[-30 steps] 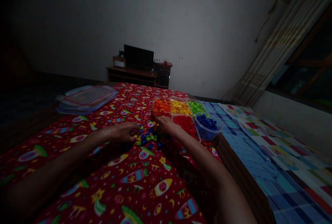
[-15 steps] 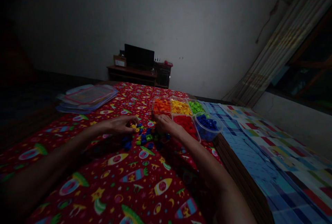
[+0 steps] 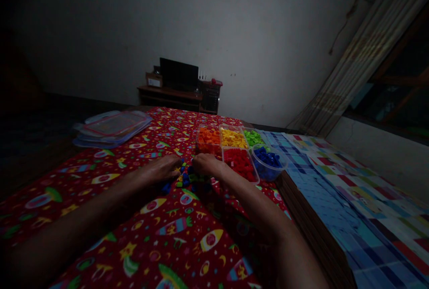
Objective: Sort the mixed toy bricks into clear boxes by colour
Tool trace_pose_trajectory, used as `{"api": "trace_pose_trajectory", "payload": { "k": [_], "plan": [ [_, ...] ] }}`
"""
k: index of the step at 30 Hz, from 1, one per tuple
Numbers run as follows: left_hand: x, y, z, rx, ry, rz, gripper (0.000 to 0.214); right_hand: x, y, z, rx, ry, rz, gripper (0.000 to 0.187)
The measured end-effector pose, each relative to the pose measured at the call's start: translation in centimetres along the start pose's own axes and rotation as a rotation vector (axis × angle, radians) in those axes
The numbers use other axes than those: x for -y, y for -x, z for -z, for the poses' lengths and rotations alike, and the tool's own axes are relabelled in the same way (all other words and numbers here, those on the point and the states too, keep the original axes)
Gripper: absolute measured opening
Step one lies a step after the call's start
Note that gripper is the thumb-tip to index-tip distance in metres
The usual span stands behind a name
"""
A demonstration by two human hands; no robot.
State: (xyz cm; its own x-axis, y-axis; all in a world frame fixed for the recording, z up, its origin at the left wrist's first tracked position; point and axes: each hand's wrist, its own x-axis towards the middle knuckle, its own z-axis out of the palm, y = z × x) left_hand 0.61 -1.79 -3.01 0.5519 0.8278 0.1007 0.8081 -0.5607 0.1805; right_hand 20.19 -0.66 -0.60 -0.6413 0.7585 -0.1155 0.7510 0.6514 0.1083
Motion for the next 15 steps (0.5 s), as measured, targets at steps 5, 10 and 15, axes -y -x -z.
{"api": "trace_pose_trajectory", "payload": {
  "k": [5,10,15],
  "plan": [
    [0.0,-0.1,-1.3,-0.03,-0.098,-0.012,0.016,-1.1,0.9,1.1,-0.206,-0.141,-0.082,0.023],
    [0.2,-0.3,-0.9,-0.007,-0.046,0.027,0.014,-2.6,0.5,1.1,-0.212,-0.079,-0.132,0.028],
    [0.6,-0.5,1.0,0.048,0.077,0.045,0.019,-2.4,-0.6,0.6,-0.134,-0.032,-0.122,0.028]
  ]
}}
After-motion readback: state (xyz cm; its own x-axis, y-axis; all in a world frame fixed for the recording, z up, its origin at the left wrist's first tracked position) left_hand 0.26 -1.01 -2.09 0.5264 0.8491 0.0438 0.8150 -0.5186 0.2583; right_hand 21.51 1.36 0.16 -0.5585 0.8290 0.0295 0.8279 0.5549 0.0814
